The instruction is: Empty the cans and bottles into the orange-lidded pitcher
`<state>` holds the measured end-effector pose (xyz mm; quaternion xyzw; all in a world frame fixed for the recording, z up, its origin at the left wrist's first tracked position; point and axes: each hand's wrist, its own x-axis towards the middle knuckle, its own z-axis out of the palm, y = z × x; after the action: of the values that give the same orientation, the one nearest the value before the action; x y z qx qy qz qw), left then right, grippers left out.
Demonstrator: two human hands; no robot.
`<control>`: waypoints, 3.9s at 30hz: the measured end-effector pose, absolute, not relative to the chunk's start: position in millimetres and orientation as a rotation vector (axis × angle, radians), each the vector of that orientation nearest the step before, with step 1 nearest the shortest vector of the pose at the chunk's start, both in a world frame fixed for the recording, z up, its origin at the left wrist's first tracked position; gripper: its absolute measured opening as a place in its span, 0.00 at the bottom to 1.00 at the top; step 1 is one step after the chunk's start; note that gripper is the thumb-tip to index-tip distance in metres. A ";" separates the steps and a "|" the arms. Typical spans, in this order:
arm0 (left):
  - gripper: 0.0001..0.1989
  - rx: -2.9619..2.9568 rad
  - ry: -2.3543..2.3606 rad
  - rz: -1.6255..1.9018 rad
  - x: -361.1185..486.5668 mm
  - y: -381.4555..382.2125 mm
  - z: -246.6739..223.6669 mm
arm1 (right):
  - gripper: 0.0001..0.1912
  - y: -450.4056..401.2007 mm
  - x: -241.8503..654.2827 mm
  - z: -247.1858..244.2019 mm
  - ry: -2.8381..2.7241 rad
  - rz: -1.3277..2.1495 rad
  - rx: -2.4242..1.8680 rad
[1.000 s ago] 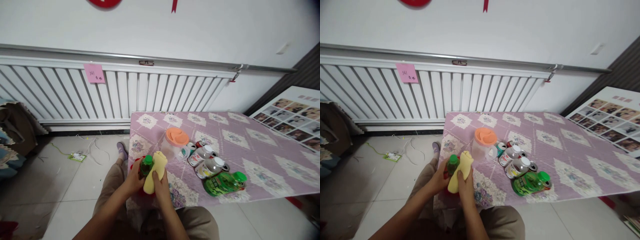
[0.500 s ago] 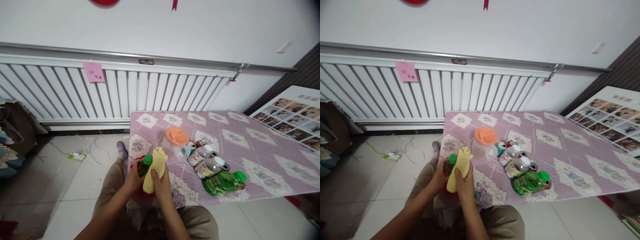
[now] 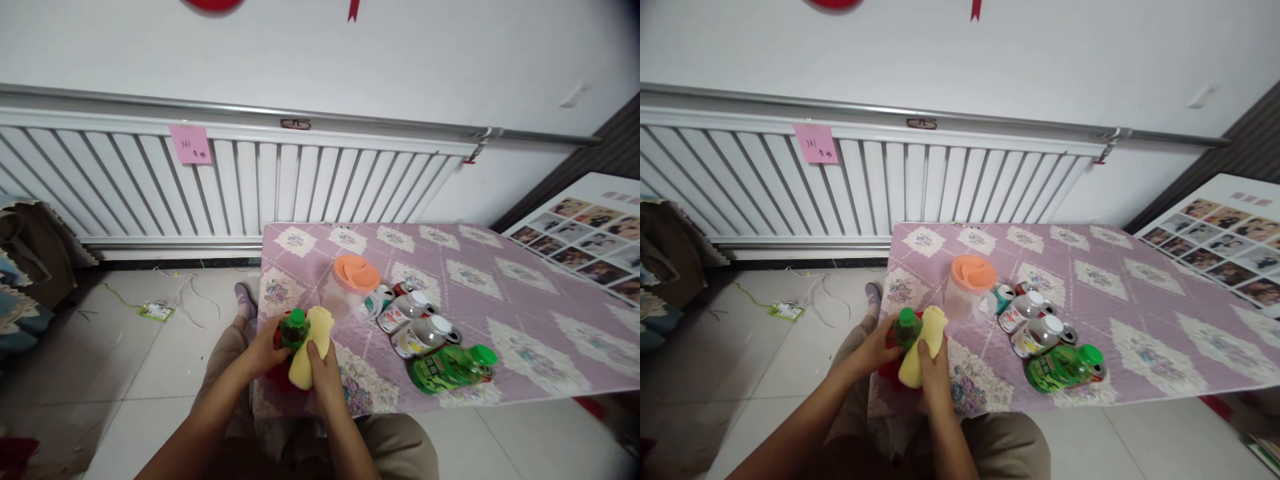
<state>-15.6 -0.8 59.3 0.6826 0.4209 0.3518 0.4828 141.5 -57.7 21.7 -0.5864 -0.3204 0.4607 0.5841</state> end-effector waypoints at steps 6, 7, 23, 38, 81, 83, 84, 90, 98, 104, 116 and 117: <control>0.33 1.584 1.182 0.962 0.6 -7.4 32.4 | 0.38 -60.6 131.7 60.2 -0.858 0.923 -1.374; 0.32 1.573 1.207 0.980 2.5 -9.1 29.9 | 0.39 -59.8 131.0 61.5 -0.869 0.911 -1.383; 0.31 1.666 0.934 0.917 -11.3 -1.8 70.3 | 0.36 -59.0 136.5 40.4 -0.797 1.007 -1.367; 0.32 1.782 1.217 1.031 -1.4 -4.7 31.5 | 0.31 -55.8 144.7 6.7 -0.771 1.021 -1.386; 0.31 1.657 1.155 1.010 2.6 -7.5 34.6 | 0.35 -53.7 137.0 44.8 -0.910 0.874 -1.416; 0.31 1.657 1.196 1.012 2.4 -8.1 33.5 | 0.32 -53.5 139.4 31.7 -0.898 0.912 -1.426; 0.32 1.665 1.189 1.018 1.6 -7.8 33.4 | 0.31 -53.7 140.8 26.4 -0.885 0.932 -1.428; 0.44 1.818 1.105 0.922 -14.4 1.0 40.0 | 0.31 -56.2 145.7 34.3 -0.768 0.969 -1.398; 0.34 1.691 0.931 0.897 -15.3 4.2 52.2 | 0.36 -52.7 131.4 70.3 -0.886 0.848 -1.398; 0.32 1.652 1.098 0.998 -7.0 -0.6 28.8 | 0.36 -52.6 126.0 54.1 -0.935 0.770 -1.468; 0.36 1.726 1.050 0.957 -9.3 4.7 35.7 | 0.30 -55.1 140.5 33.3 -0.832 0.912 -1.431; 0.35 1.736 1.028 0.956 -9.2 4.6 36.6 | 0.30 -55.3 140.9 38.2 -0.811 0.904 -1.415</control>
<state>-9.2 4.6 36.6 0.6986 0.4137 0.3848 0.4391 140.9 -55.3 38.2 -0.6092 -0.3494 0.3893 0.5960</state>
